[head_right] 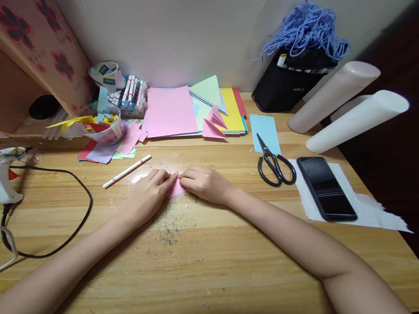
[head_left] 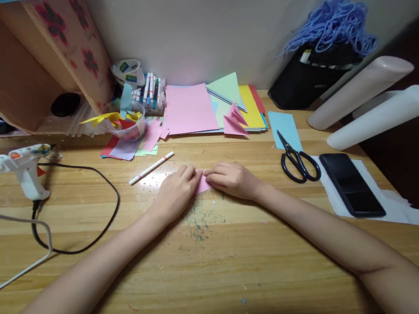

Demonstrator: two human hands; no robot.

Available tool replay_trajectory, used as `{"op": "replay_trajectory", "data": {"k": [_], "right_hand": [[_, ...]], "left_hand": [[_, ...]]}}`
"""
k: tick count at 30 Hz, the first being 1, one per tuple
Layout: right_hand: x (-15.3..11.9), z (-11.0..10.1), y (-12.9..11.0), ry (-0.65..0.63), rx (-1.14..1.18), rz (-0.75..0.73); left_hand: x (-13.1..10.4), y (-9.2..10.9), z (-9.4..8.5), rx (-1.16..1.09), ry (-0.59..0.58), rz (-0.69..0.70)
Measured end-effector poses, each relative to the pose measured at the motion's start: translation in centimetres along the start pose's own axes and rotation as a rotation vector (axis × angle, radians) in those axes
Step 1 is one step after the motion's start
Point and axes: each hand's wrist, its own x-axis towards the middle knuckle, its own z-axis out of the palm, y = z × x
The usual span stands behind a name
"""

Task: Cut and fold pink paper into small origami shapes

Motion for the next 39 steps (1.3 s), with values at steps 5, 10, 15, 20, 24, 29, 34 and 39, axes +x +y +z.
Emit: {"op": "replay_trajectory", "data": {"k": [5, 10, 15, 20, 24, 29, 34, 39], "right_hand": [[-0.11, 0.03, 0.14, -0.045, -0.058, -0.037], [-0.06, -0.15, 0.09, -0.030, -0.009, -0.003], [-0.15, -0.27, 0.36, 0.046, 0.159, 0.115], [-0.27, -0.11, 0.84, 0.123, 0.300, 0.225], [-0.20, -0.06, 0.72, 0.077, 0.189, 0.187], [0.08, -0.24, 0.50, 0.003, 0.035, 0.113], [0.23, -0.51, 0.58, -0.016, -0.022, 0.077], [0.18, -0.77, 0.42, 0.012, -0.065, 0.036]], "left_hand": [[0.11, -0.01, 0.07, 0.008, 0.004, 0.019], [0.40, 0.28, 0.08, -0.026, 0.031, 0.036], [0.52, 0.62, -0.32, -0.040, 0.018, 0.012], [0.50, 0.64, -0.49, -0.036, 0.010, 0.011], [0.48, 0.68, -0.42, -0.042, 0.018, -0.002], [0.42, 0.78, -0.21, -0.024, 0.019, -0.015], [0.31, 0.70, 0.14, -0.018, 0.028, -0.014], [0.26, 0.70, 0.22, -0.008, 0.017, -0.020]]}}
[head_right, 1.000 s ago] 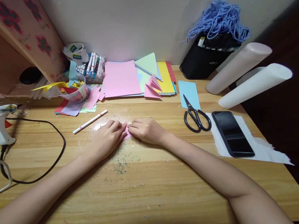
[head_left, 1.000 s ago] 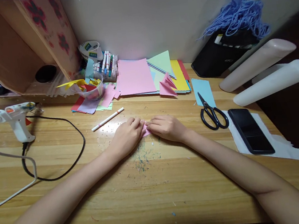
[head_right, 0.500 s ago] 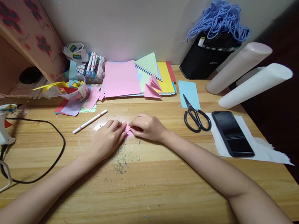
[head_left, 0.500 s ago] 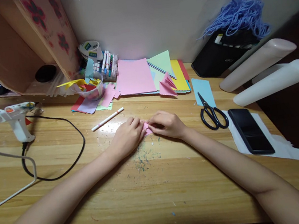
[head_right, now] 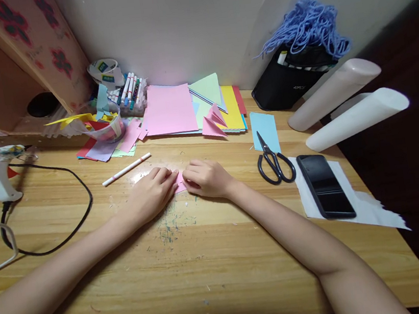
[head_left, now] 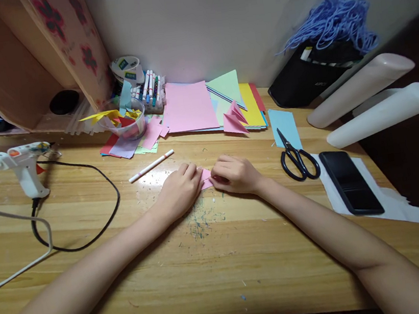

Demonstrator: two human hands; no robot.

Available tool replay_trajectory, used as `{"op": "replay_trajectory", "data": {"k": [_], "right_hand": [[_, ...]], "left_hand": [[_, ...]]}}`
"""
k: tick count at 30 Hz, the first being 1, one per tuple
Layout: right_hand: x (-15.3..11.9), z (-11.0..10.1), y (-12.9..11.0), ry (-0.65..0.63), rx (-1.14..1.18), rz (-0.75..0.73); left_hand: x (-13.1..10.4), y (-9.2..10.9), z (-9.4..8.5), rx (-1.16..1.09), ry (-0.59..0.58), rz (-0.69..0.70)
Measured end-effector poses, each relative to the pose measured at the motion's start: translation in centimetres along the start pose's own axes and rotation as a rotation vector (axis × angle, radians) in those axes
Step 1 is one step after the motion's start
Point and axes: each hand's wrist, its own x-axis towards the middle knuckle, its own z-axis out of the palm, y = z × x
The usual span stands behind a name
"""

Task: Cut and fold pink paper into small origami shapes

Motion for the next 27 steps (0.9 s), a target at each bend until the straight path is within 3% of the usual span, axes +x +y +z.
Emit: {"op": "replay_trajectory", "data": {"k": [13, 20, 27], "right_hand": [[-0.8, 0.3, 0.2, 0.214, 0.082, 0.074], [-0.1, 0.5, 0.6, 0.039, 0.190, 0.118], [-0.1, 0.7, 0.6, -0.033, 0.150, 0.121]], "left_hand": [[-0.1, -0.6, -0.1, -0.068, 0.019, -0.004], [-0.1, -1.1, 0.0, -0.309, 0.123, -0.114], [0.0, -1.5, 0.5, -0.253, 0.168, -0.341]]}}
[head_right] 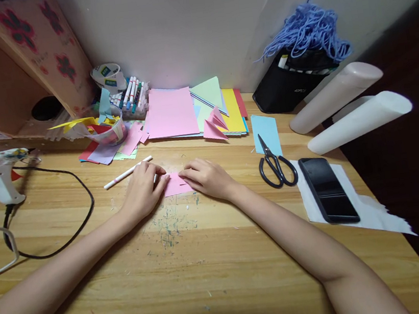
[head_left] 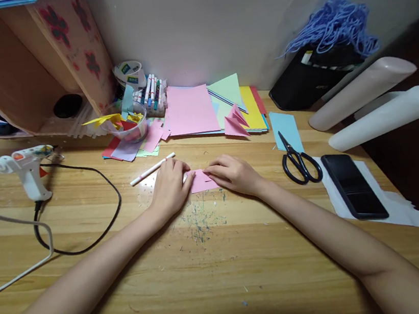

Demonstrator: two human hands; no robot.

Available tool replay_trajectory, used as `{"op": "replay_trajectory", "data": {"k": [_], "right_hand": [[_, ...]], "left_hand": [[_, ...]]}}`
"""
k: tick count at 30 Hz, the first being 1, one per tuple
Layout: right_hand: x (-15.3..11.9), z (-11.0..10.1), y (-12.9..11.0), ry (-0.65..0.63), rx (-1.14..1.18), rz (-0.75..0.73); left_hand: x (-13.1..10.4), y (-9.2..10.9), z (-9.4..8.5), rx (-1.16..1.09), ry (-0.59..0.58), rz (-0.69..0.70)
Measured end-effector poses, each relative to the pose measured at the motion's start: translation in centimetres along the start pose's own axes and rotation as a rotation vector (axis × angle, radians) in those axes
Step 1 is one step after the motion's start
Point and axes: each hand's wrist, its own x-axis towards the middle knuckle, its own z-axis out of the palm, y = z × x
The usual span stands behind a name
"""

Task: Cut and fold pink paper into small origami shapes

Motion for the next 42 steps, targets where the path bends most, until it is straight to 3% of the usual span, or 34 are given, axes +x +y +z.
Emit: {"op": "replay_trajectory", "data": {"k": [7, 13, 19, 33, 42], "right_hand": [[0.0, 0.0, 0.1, -0.012, -0.002, -0.001], [-0.1, 0.0, -0.4, 0.034, 0.036, 0.002], [-0.2, 0.4, -0.9, 0.055, -0.124, -0.047], [-0.1, 0.2, -1.3, 0.032, -0.377, -0.290], [0.0, 0.0, -1.2, 0.029, -0.396, -0.301]], "left_hand": [[0.0, 0.0, 0.0, 0.031, -0.004, -0.020], [0.0, 0.2, -0.1, 0.012, -0.044, 0.176], [0.0, 0.4, -0.5, 0.180, -0.103, 0.322], [0.1, 0.9, -0.6, 0.247, -0.175, 0.327], [-0.1, 1.4, -0.9, 0.346, -0.239, 0.312]]}}
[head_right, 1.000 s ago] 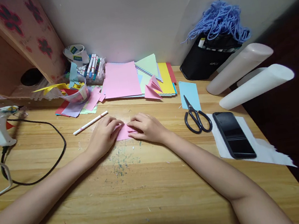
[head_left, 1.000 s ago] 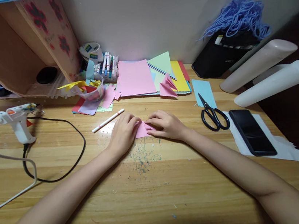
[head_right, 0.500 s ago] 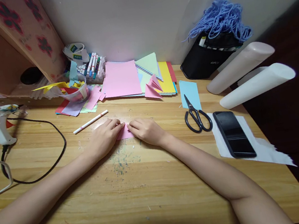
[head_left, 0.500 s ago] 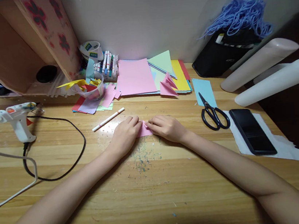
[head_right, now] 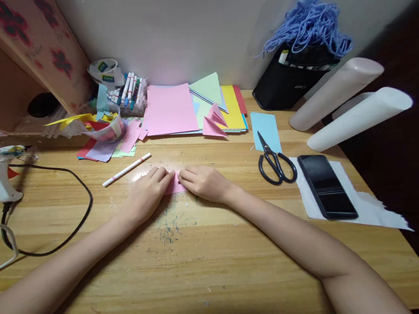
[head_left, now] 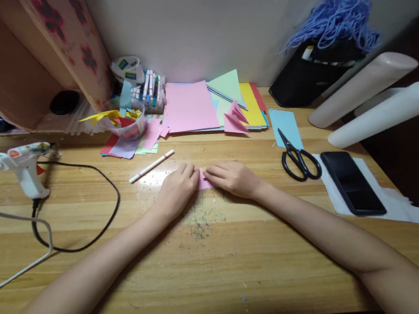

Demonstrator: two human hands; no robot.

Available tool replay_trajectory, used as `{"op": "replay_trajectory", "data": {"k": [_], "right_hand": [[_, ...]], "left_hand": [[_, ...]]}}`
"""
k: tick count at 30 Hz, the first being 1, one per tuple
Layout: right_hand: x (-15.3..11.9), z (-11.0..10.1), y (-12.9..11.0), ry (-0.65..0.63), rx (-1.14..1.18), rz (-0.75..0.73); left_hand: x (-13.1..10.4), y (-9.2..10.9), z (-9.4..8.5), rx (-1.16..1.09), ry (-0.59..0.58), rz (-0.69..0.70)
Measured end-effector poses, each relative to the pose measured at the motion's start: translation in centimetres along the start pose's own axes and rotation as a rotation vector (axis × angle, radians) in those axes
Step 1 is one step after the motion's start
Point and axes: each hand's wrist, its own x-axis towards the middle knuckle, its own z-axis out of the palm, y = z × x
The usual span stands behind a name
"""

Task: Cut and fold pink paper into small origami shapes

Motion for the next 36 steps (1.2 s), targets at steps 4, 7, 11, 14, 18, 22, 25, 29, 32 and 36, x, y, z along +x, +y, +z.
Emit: {"op": "replay_trajectory", "data": {"k": [4, 7, 11, 14, 18, 22, 25, 29, 32, 36], "right_hand": [[-0.12, 0.15, -0.22, 0.013, 0.062, 0.071], [-0.20, 0.30, -0.35, 0.044, 0.118, 0.095], [-0.33, 0.59, -0.35, 0.048, 0.135, 0.076], [-0.38, 0.70, -0.30, 0.040, 0.123, 0.059], [-0.30, 0.62, -0.28, 0.055, 0.118, 0.040], [-0.19, 0.54, -0.19, 0.071, 0.122, 0.017], [-0.14, 0.55, -0.18, 0.065, 0.134, 0.023], [-0.10, 0.60, -0.32, 0.050, 0.149, 0.050], [-0.03, 0.60, -0.52, 0.044, 0.148, 0.074], [-0.01, 0.58, -0.64, 0.016, 0.127, 0.102]], "left_hand": [[-0.09, -0.01, 0.07, 0.025, 0.011, 0.021], [-0.06, 0.02, 0.04, 0.045, 0.006, 0.037], [-0.01, 0.11, -0.08, 0.054, -0.004, 0.049], [-0.01, 0.14, -0.08, 0.062, -0.007, 0.049], [-0.03, 0.13, 0.03, 0.062, -0.001, 0.046], [-0.07, 0.08, 0.08, 0.067, 0.017, 0.055], [-0.08, 0.09, 0.03, 0.070, 0.026, 0.055], [-0.05, 0.18, 0.01, 0.068, 0.034, 0.055], [-0.02, 0.21, 0.09, 0.066, 0.037, 0.053], [-0.03, 0.18, 0.17, 0.070, 0.052, 0.050]]}}
